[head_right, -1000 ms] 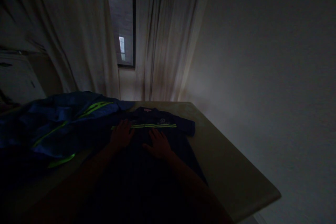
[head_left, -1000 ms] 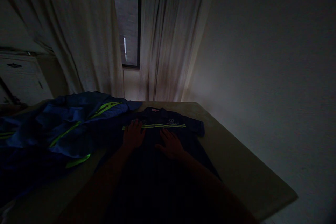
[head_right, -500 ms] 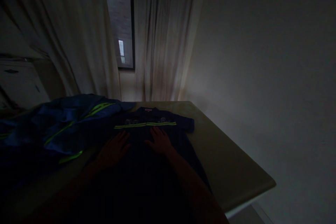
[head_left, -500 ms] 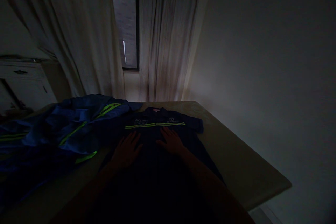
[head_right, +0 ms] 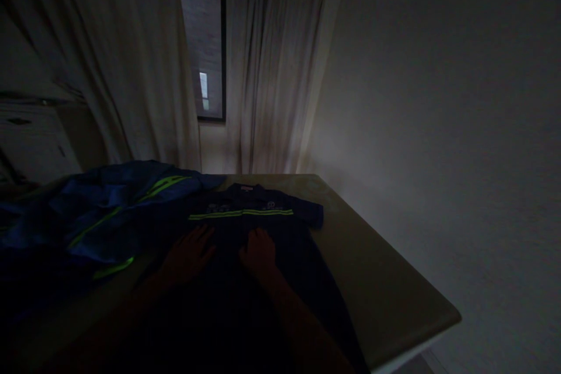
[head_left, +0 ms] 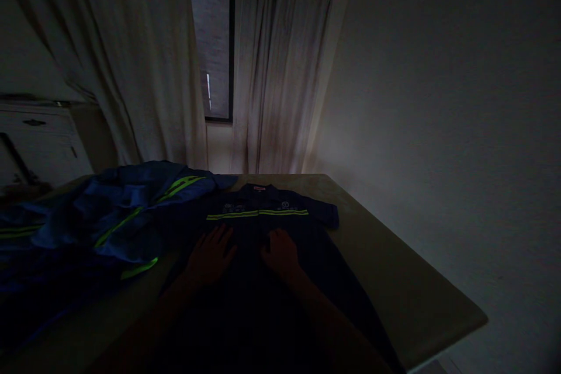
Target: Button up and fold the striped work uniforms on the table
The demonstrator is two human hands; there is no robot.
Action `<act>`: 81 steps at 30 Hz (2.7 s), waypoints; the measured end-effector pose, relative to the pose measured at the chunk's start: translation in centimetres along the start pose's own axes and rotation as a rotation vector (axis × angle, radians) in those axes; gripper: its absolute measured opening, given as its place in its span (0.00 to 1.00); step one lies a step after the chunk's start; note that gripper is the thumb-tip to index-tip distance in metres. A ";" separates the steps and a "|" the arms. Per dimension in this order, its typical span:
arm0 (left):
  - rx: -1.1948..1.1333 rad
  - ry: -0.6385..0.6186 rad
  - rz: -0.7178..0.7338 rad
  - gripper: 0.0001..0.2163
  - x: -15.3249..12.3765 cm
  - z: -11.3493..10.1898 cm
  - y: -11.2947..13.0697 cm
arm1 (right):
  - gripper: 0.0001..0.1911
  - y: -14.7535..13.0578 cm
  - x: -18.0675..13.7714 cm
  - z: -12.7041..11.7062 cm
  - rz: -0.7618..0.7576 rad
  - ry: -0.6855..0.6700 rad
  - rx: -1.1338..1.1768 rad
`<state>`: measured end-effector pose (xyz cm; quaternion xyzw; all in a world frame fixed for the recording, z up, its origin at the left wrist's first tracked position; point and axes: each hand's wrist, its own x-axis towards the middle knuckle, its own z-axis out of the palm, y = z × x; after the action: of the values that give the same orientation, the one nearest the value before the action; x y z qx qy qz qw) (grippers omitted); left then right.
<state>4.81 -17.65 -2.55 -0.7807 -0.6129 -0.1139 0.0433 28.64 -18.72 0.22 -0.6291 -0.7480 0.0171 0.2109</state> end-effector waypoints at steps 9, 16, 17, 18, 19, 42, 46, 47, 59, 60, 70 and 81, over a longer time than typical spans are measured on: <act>-0.100 -0.018 0.030 0.17 3.5 -2.6 7.3 | 0.07 4.6 2.0 -0.6 0.145 0.000 0.557; -0.262 0.000 0.111 0.08 4.2 -0.7 9.2 | 0.07 4.3 1.9 -0.3 0.101 -0.048 0.562; -0.277 -0.004 0.113 0.07 4.2 -0.5 9.1 | 0.06 4.1 1.9 -0.4 0.094 -0.069 0.551; -0.281 -0.011 0.112 0.07 4.1 -0.4 9.0 | 0.06 3.9 1.9 -0.4 0.080 -0.093 0.533; -0.273 -0.021 0.107 0.07 4.1 -0.3 8.9 | 0.06 3.7 1.9 -0.5 0.064 -0.111 0.508; -0.607 -0.039 0.094 0.20 4.5 0.2 8.1 | 0.10 1.8 1.3 0.0 0.119 -0.090 0.360; -0.615 -0.005 0.136 0.21 4.2 0.6 8.0 | 0.11 1.6 1.5 0.0 0.135 -0.105 0.323; -0.591 0.004 0.153 0.19 4.1 0.6 8.0 | 0.11 1.7 1.5 -0.1 0.129 -0.107 0.338; -0.441 -0.047 0.090 0.09 3.5 -1.5 8.7 | 0.13 0.9 0.8 -0.4 0.081 -0.104 0.168; -0.430 -0.052 0.086 0.08 3.4 -1.7 8.7 | 0.14 0.9 0.8 -0.4 0.070 -0.103 0.192; -0.336 -0.022 0.113 0.04 3.5 -1.7 8.7 | 0.07 2.1 1.3 -0.5 0.012 -0.148 0.322; -0.376 -0.038 0.122 0.10 3.6 -1.5 8.5 | 0.07 1.7 1.1 -0.5 0.049 -0.151 0.289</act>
<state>13.69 -16.61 0.35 -0.8128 -0.5331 -0.2085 -0.1082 30.20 -17.43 0.48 -0.6073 -0.7358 0.1769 0.2419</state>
